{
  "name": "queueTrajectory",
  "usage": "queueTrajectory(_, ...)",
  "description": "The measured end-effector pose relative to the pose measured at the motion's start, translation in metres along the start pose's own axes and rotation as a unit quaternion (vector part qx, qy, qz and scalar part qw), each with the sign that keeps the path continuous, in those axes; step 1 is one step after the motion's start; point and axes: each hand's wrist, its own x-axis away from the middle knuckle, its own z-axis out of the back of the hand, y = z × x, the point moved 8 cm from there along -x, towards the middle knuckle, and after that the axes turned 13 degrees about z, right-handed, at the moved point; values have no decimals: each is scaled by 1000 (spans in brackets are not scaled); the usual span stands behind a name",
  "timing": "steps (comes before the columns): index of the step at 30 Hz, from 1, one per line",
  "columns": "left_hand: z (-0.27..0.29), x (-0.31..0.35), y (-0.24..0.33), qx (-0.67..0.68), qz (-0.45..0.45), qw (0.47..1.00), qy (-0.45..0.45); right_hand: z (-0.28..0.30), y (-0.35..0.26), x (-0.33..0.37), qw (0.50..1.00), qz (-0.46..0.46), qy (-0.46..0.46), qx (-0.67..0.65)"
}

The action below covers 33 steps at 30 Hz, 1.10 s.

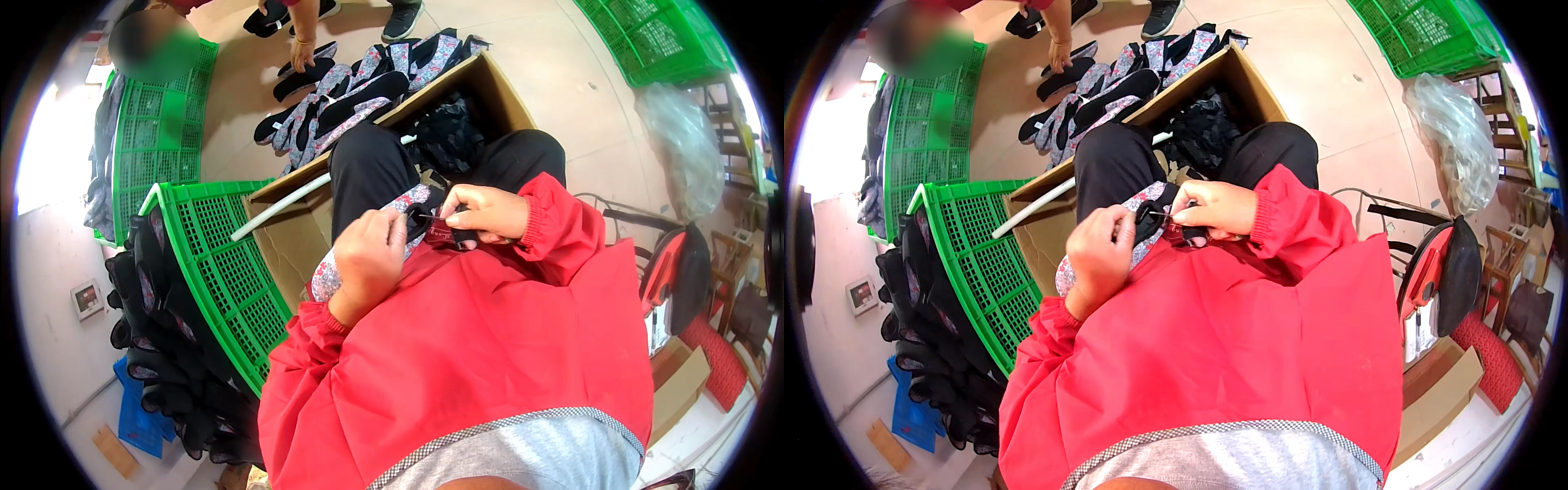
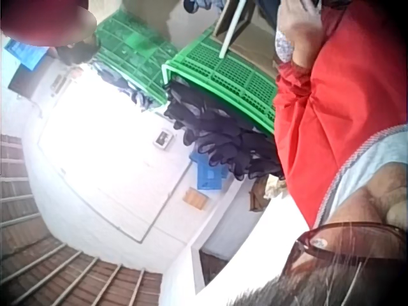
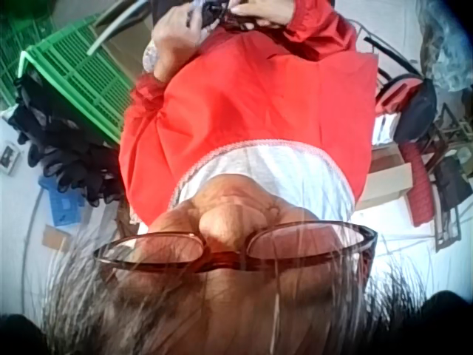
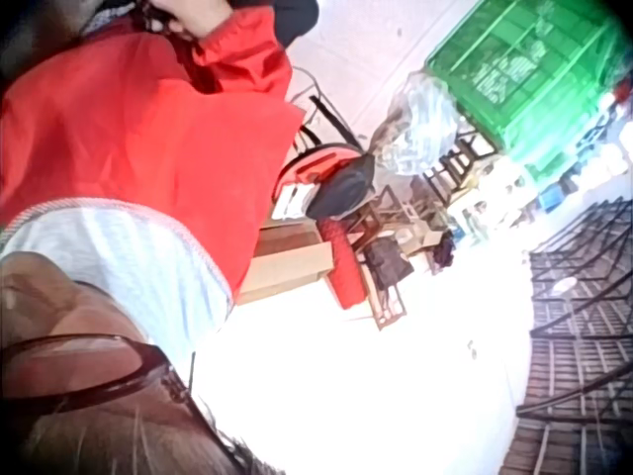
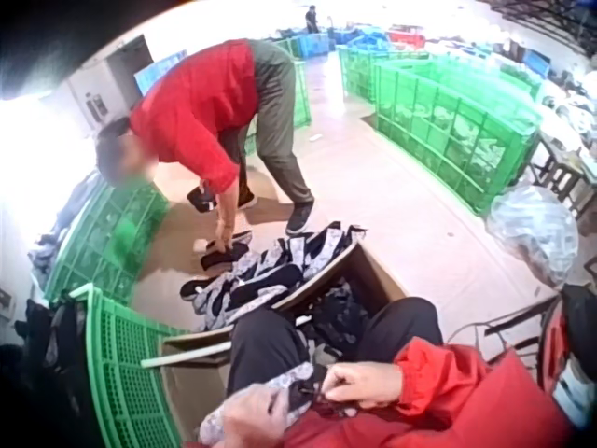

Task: The person sits on the floor and assembles slippers by hand, attaching a patterned fabric upper to a black sole. They repeatedly pick up components from a cardboard box, align the parts, and press them together. A second person is visible in the background performing similar assembly work.

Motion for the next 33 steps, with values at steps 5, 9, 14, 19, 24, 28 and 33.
queueTrajectory(5, 13, -35, 8, -43, -19, 998, -30, 13, 17, 21, 993, 74, 41, -76)
queueTrajectory(9, -4, -53, 6, -20, -32, 996, -79, 4, 34, 23, 980, 119, 93, -128)
queueTrajectory(14, -42, -43, -22, 93, 85, 968, -217, 14, 53, 13, 928, 214, 244, -185)
queueTrajectory(19, -56, -32, -25, 173, 99, 944, -264, 12, 58, -9, 924, 248, 243, -161)
queueTrajectory(24, -45, -30, -20, 123, 131, 943, -278, 20, 57, -20, 918, 266, 265, -128)
queueTrajectory(28, -16, -11, 15, 61, -18, 946, -319, 24, 58, -27, 912, 285, 272, -115)
queueTrajectory(33, -3, -22, 10, 7, 10, 932, -362, 18, 45, -40, 910, 309, 248, -122)
